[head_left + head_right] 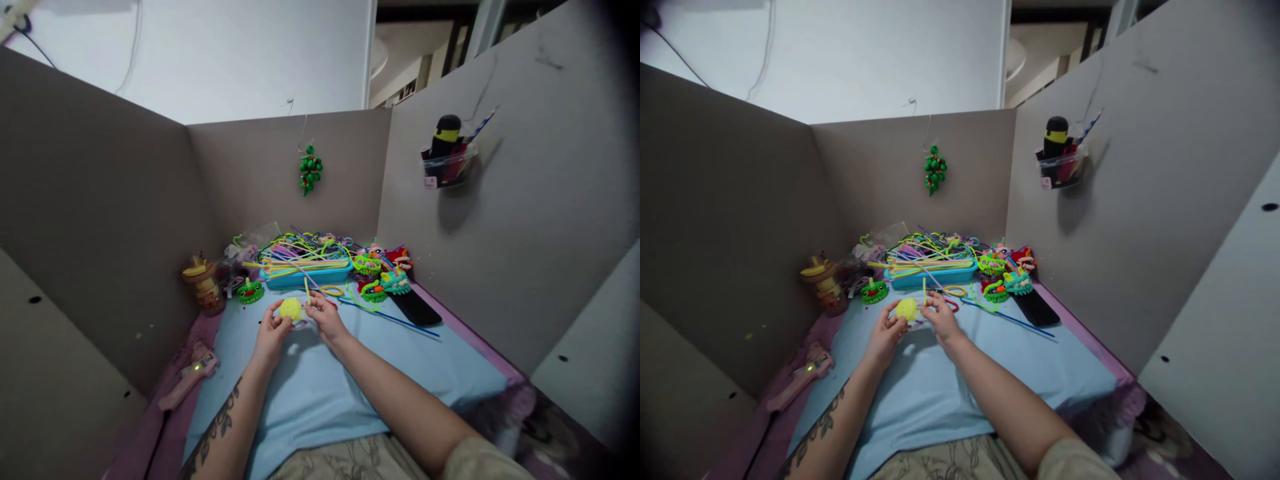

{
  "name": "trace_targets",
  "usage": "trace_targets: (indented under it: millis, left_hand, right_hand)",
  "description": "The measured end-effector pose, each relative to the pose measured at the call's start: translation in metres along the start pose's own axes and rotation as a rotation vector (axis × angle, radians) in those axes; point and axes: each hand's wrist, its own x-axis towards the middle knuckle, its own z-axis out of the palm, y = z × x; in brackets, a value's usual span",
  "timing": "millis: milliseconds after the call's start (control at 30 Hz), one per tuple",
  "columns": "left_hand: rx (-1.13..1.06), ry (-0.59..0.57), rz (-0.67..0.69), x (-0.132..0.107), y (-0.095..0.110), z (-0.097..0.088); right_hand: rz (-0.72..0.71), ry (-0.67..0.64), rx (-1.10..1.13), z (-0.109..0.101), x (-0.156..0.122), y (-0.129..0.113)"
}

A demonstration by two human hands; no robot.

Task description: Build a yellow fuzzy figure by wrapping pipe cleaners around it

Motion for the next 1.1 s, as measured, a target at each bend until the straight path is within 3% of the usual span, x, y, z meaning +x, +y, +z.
trace_targets:
  millis: [267,467,533,633,700,833,1100]
  left_hand:
    - [0.077,-0.086,-0.026,-0.002,0.001,0.000]
    - [0.156,-0.089,0.025,0.001,-0.003,-0.003]
    - [0.261,-0.032,0.115,0.003,-0.007,-0.004]
    - [0.521,0.162,0.357,0.002,-0.010,-0.004]
    - [0.654,0.202,0.448,-0.002,-0.009,-0.002]
    - [0.647,0.063,0.372,-0.008,-0.004,0.005]
    - [0.595,0.137,0.394,-0.003,-0.001,0.001]
  right_hand:
    - [0.051,-0.002,-0.025,-0.003,0.001,0.001]
    - [0.090,-0.089,-0.088,-0.004,0.001,0.003]
    - [0.074,-0.077,-0.102,-0.004,0.002,0.005]
    - [0.033,-0.008,-0.090,-0.003,0.003,0.008]
    - [0.016,0.030,-0.070,-0.002,0.004,0.009]
    - [0.044,0.004,-0.009,0.002,0.002,0.007]
    - [0.263,-0.043,0.094,0.011,-0.006,0.003]
